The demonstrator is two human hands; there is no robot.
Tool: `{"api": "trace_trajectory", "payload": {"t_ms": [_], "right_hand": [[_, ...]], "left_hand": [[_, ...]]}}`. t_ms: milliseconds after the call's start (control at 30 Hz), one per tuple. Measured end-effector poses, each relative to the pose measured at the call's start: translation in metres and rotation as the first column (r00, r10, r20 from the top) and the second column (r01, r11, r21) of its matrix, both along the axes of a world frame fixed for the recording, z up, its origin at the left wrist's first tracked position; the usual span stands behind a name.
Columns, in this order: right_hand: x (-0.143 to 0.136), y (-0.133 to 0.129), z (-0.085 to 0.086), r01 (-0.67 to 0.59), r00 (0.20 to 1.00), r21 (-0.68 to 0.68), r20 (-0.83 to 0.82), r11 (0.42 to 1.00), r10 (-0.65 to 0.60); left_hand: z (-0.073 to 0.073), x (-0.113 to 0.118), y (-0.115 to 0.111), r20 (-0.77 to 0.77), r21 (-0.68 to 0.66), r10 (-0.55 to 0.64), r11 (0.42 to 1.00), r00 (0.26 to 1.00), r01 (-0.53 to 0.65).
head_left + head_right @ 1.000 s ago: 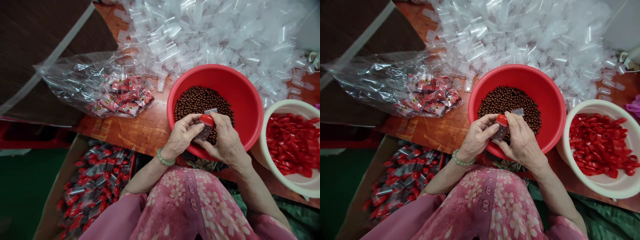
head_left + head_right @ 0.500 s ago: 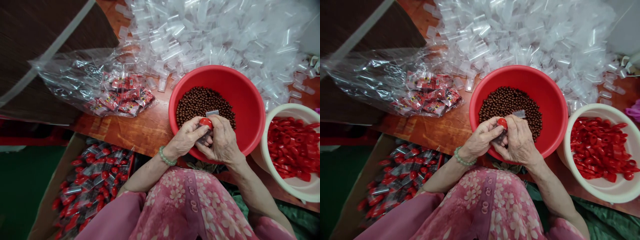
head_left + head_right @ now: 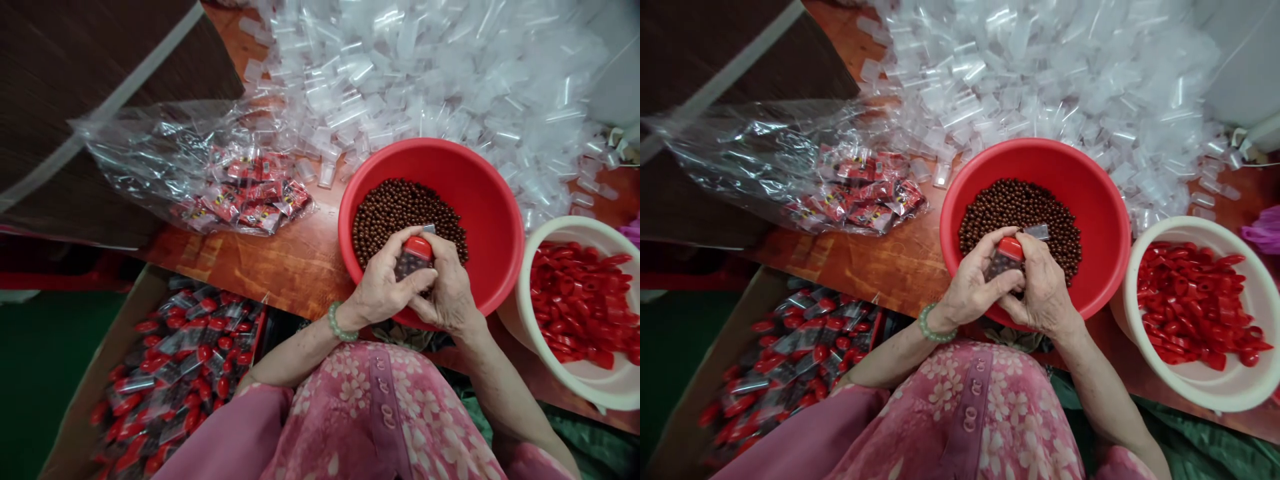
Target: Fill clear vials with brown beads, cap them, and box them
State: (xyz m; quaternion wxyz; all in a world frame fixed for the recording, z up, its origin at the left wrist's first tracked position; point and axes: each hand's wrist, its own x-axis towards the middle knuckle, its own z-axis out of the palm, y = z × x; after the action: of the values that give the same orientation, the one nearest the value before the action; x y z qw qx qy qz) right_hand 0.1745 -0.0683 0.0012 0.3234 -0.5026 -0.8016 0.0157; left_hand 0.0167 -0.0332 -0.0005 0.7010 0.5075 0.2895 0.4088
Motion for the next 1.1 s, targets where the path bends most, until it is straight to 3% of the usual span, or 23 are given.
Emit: {"api": "trace_trajectory", "payload": {"t_ms": [133, 400, 467, 567, 633, 700, 733, 800, 867, 900, 933, 967, 1000, 1100], "right_hand": [[0.003, -0.003, 0.002, -0.027, 0.999, -0.056, -0.036, 0.998, 0.025], [-0.009, -0.005, -0.001, -0.003, 0.999, 0.04, 0.043, 0.999, 0.001], [-0.011, -0.009, 0.004, -0.007, 0.997, 0.0, 0.08, 1.0, 0.007], [-0.003, -0.011, 0.019, -0.108, 0.985, -0.181, 0.112, 0.978, 0.129], [0.011, -0.006, 0.028, -0.137, 0.975, -0.307, 0.125, 0.942, 0.183], [0.031, 0.008, 0.031, -0.048, 0.974, -0.38, 0.187, 0.924, 0.128], [0.042, 0.017, 0.03, 0.03, 0.965, -0.401, 0.251, 0.916, 0.078], [0.061, 0.038, 0.023, 0.149, 0.92, -0.469, 0.389, 0.871, 0.052], [0.074, 0.058, 0.013, 0.24, 0.86, -0.52, 0.506, 0.82, 0.07], [0.078, 0.067, 0.008, 0.27, 0.834, -0.536, 0.546, 0.8, 0.084], [0.079, 0.074, 0.002, 0.288, 0.813, -0.55, 0.573, 0.784, 0.103], [0.08, 0.079, -0.002, 0.293, 0.797, -0.566, 0.589, 0.771, 0.13], [0.079, 0.083, -0.006, 0.289, 0.786, -0.584, 0.597, 0.759, 0.16], [0.076, 0.087, -0.012, 0.264, 0.766, -0.601, 0.606, 0.755, 0.215]], "left_hand": [[-0.004, -0.003, -0.008, -0.083, 0.227, 0.032, 0.974, 0.996, -0.013], [-0.011, 0.008, -0.018, -0.183, 0.417, 0.339, 0.877, 0.923, -0.239], [-0.01, 0.007, -0.019, -0.178, 0.381, 0.341, 0.889, 0.923, -0.255], [-0.005, -0.005, -0.02, -0.148, 0.233, 0.279, 0.942, 0.949, -0.241], [-0.004, -0.026, -0.02, -0.14, 0.199, 0.29, 0.945, 0.947, -0.26], [-0.007, -0.059, -0.021, -0.187, 0.23, 0.405, 0.904, 0.895, -0.361], [-0.011, -0.08, -0.021, -0.231, 0.242, 0.493, 0.864, 0.839, -0.442], [-0.024, -0.127, -0.025, -0.378, 0.247, 0.661, 0.747, 0.648, -0.617], [-0.039, -0.179, -0.036, -0.517, 0.324, 0.764, 0.591, 0.386, -0.738], [-0.047, -0.205, -0.044, -0.561, 0.404, 0.799, 0.493, 0.217, -0.771], [-0.053, -0.229, -0.055, -0.643, 0.455, 0.76, 0.479, 0.095, -0.751], [-0.058, -0.252, -0.068, -0.665, 0.55, 0.743, 0.424, -0.07, -0.719], [-0.061, -0.273, -0.082, -0.676, 0.614, 0.714, 0.413, -0.179, -0.672], [-0.063, -0.318, -0.117, -0.76, 0.609, 0.574, 0.468, -0.304, -0.64]]}}
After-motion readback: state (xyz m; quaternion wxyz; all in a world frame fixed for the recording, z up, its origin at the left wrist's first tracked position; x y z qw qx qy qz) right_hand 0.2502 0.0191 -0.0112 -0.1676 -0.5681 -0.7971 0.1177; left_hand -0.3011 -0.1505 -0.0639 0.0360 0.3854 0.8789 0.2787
